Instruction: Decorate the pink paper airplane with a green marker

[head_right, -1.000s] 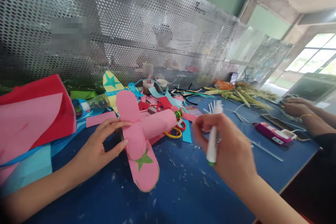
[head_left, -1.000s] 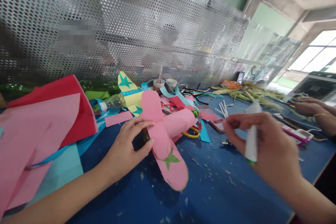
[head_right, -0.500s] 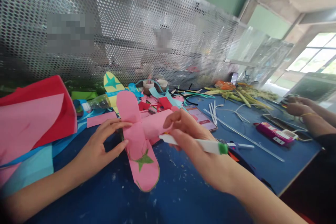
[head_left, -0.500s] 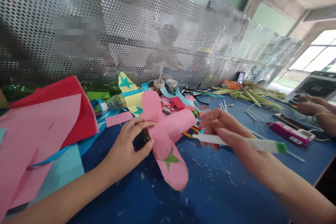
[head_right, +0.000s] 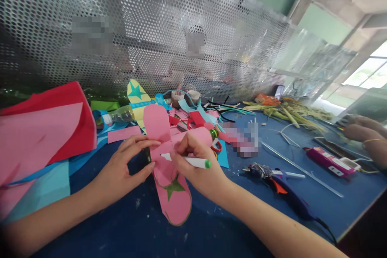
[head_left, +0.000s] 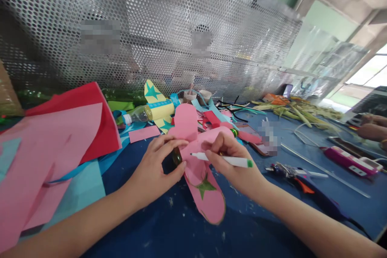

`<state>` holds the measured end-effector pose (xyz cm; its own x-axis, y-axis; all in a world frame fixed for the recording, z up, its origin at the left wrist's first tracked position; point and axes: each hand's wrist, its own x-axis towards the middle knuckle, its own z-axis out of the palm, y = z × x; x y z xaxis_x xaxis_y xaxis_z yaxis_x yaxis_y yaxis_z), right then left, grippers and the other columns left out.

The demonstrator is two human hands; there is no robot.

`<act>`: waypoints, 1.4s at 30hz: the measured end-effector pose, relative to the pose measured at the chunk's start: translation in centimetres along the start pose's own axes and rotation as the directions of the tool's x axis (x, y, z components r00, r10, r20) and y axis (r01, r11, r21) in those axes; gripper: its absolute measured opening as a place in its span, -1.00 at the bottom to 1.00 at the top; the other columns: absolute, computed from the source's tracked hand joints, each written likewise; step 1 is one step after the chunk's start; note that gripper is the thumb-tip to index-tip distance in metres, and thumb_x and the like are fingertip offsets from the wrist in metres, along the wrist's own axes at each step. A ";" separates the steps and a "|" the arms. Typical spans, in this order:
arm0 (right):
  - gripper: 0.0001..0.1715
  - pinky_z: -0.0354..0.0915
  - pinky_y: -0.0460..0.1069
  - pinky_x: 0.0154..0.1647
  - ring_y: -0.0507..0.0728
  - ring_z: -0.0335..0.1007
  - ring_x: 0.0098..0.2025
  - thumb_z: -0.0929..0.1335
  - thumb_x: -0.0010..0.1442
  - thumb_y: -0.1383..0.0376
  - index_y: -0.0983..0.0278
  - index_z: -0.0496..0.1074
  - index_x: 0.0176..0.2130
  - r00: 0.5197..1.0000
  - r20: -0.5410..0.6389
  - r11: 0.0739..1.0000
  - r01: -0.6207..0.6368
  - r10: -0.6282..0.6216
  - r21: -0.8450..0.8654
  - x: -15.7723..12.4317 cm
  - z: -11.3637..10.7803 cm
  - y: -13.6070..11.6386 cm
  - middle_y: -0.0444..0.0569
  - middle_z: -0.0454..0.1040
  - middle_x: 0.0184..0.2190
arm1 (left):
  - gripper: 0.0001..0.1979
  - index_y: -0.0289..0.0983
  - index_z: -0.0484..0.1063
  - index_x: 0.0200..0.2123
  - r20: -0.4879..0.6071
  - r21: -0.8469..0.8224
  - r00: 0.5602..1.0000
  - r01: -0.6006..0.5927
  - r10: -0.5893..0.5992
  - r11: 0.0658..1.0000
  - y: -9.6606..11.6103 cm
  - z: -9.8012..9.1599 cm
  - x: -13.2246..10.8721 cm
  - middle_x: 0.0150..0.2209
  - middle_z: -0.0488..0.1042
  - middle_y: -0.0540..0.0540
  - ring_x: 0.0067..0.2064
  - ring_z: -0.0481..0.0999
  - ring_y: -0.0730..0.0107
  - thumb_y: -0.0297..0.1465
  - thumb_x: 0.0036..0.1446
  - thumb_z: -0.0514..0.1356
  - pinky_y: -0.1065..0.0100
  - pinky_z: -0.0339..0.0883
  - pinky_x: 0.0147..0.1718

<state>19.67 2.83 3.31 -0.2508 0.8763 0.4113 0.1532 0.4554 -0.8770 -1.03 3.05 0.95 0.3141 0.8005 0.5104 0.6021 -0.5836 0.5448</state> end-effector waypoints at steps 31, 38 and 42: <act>-0.69 0.41 -0.01 -0.21 0.12 0.44 -0.30 0.18 0.35 0.51 0.26 0.43 -0.24 0.640 0.445 0.431 0.760 -0.627 -0.486 1.3 3.4 -2.1 -0.02 0.48 -0.41 | -0.62 -0.14 0.43 0.01 0.050 -0.303 0.996 0.082 -0.070 0.949 -0.8 -0.1 -0.8 0.11 0.43 -0.13 0.22 0.32 0.17 -0.29 0.35 -0.13 0.02 0.09 0.31; -0.74 0.38 -0.03 -0.31 0.09 0.43 -0.39 0.24 0.38 0.43 0.28 0.48 -0.26 0.633 0.445 0.437 0.768 -0.634 -0.469 -0.3 3.6 -3.6 -0.06 0.47 -0.49 | -0.59 -0.19 0.44 0.05 0.016 -0.264 0.997 0.071 -0.069 0.962 -1.3 0.7 -0.6 0.09 0.45 -0.13 0.24 0.27 0.18 -0.30 0.36 -0.15 0.03 0.07 0.32; -0.67 0.31 -0.12 -0.46 0.02 0.38 -0.49 0.29 0.30 0.44 0.24 0.43 -0.49 0.546 0.468 0.399 0.834 -0.695 -0.381 -1.9 5.9 -3.3 -0.17 0.35 -0.63 | -0.55 -0.23 0.43 0.06 0.040 -0.246 0.998 0.056 -0.048 0.968 -1.2 0.6 -0.3 0.11 0.47 -0.12 0.22 0.28 0.20 -0.34 0.36 -0.19 0.04 0.03 0.32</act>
<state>14.03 -1.24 3.93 -0.6906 0.0882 0.7179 0.2159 0.9724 0.0882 -1.42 3.60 -0.24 0.3142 0.8323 0.4566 0.4200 -0.5532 0.7194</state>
